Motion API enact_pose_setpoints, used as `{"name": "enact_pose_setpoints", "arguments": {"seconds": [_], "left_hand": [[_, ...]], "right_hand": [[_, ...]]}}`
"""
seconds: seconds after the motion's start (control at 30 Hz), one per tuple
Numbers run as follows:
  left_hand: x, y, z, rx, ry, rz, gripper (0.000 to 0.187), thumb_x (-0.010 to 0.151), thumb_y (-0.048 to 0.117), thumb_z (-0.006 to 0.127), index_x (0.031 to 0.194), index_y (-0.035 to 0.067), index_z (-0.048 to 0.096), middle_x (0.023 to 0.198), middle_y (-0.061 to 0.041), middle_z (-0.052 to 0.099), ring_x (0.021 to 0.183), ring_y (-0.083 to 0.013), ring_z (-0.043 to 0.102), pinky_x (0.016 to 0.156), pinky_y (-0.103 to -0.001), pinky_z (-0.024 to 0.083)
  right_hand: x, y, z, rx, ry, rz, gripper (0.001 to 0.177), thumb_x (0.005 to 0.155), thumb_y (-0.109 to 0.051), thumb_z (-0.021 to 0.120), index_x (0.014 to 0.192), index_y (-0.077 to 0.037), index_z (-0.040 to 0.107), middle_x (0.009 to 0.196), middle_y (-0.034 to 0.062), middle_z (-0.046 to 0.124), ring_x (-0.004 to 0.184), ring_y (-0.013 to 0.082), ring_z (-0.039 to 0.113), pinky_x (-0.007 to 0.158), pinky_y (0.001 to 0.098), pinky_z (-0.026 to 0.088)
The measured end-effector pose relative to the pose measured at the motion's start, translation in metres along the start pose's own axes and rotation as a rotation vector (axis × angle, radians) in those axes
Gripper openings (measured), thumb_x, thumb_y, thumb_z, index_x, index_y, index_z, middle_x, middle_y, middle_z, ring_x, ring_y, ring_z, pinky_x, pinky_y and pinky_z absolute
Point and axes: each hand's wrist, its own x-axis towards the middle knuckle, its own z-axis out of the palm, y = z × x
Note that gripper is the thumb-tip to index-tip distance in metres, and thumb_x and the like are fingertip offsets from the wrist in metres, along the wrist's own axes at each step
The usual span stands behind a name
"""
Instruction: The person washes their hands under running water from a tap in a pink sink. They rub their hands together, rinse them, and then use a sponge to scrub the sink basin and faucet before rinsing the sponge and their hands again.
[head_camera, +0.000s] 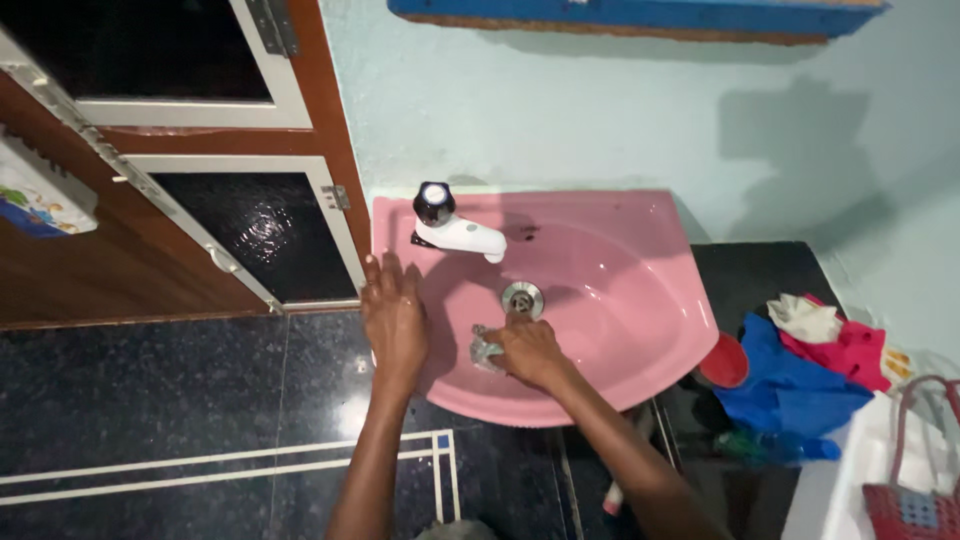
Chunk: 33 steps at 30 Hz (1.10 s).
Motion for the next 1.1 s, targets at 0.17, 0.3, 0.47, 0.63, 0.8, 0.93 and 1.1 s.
{"name": "enact_pose_setpoints", "arguments": {"seconds": [0.17, 0.3, 0.47, 0.63, 0.8, 0.93, 1.1], "left_hand": [[0.017, 0.002, -0.029, -0.172, -0.238, -0.187, 0.055, 0.089, 0.010, 0.066, 0.143, 0.015, 0.054, 0.162, -0.027, 0.031, 0.128, -0.0520, 0.052, 0.090, -0.055, 0.057], [0.023, 0.008, -0.047, -0.168, -0.275, -0.206, 0.060, 0.086, 0.016, 0.070, 0.143, 0.021, 0.053, 0.158, -0.031, 0.026, 0.122, -0.0548, 0.052, 0.075, -0.055, 0.061], [0.012, 0.006, -0.033, -0.137, -0.147, -0.142, 0.065, 0.083, 0.011, 0.070, 0.145, 0.022, 0.054, 0.157, -0.031, 0.030, 0.116, -0.0531, 0.058, 0.074, -0.051, 0.063], [0.018, 0.008, -0.038, -0.130, -0.192, -0.161, 0.066, 0.085, 0.012, 0.070, 0.147, 0.020, 0.051, 0.155, -0.033, 0.029, 0.117, -0.0567, 0.056, 0.068, -0.049, 0.063], [0.021, 0.008, -0.037, -0.067, -0.177, -0.171, 0.065, 0.087, 0.013, 0.070, 0.148, 0.025, 0.052, 0.157, -0.033, 0.032, 0.114, -0.0552, 0.059, 0.072, -0.048, 0.063], [0.021, 0.002, -0.036, -0.133, -0.253, -0.189, 0.063, 0.088, 0.021, 0.069, 0.148, 0.026, 0.052, 0.159, -0.027, 0.028, 0.117, -0.0515, 0.059, 0.079, -0.051, 0.061], [0.004, -0.027, -0.019, -0.385, -0.211, -0.190, 0.047, 0.093, 0.021, 0.065, 0.140, 0.026, 0.062, 0.164, -0.020, 0.031, 0.126, -0.0405, 0.058, 0.098, -0.049, 0.054]], "right_hand": [[0.042, 0.006, 0.013, 0.059, 0.068, 0.032, 0.042, 0.080, -0.036, 0.078, 0.121, -0.025, 0.075, 0.108, 0.0155, 0.069, 0.105, 0.0334, 0.068, 0.089, 0.0483, 0.053], [0.096, 0.014, 0.035, 0.159, 0.334, 0.117, 0.046, 0.074, -0.037, 0.081, 0.117, -0.021, 0.074, 0.113, 0.0118, 0.071, 0.100, 0.0328, 0.070, 0.084, 0.0482, 0.054], [0.083, 0.007, 0.043, 0.153, 0.274, 0.097, 0.048, 0.078, -0.037, 0.079, 0.122, -0.021, 0.072, 0.114, 0.0140, 0.069, 0.102, 0.0363, 0.069, 0.083, 0.0510, 0.054], [0.058, -0.013, 0.032, 0.297, -0.101, -0.045, 0.045, 0.080, -0.037, 0.076, 0.120, -0.017, 0.071, 0.113, 0.0139, 0.073, 0.108, 0.0352, 0.071, 0.090, 0.0479, 0.055], [0.099, -0.036, 0.061, 0.254, 0.191, 0.140, 0.037, 0.094, -0.024, 0.064, 0.127, -0.009, 0.060, 0.126, 0.0211, 0.064, 0.110, 0.0431, 0.064, 0.087, 0.0540, 0.053], [0.111, -0.023, 0.054, 0.310, 0.392, 0.322, 0.047, 0.085, -0.027, 0.072, 0.124, -0.007, 0.057, 0.126, 0.0217, 0.062, 0.108, 0.0414, 0.064, 0.087, 0.0526, 0.053], [0.083, -0.041, 0.048, 0.503, 0.164, 0.069, 0.041, 0.094, -0.024, 0.064, 0.131, -0.007, 0.057, 0.124, 0.0195, 0.068, 0.110, 0.0388, 0.067, 0.092, 0.0498, 0.053]]}}
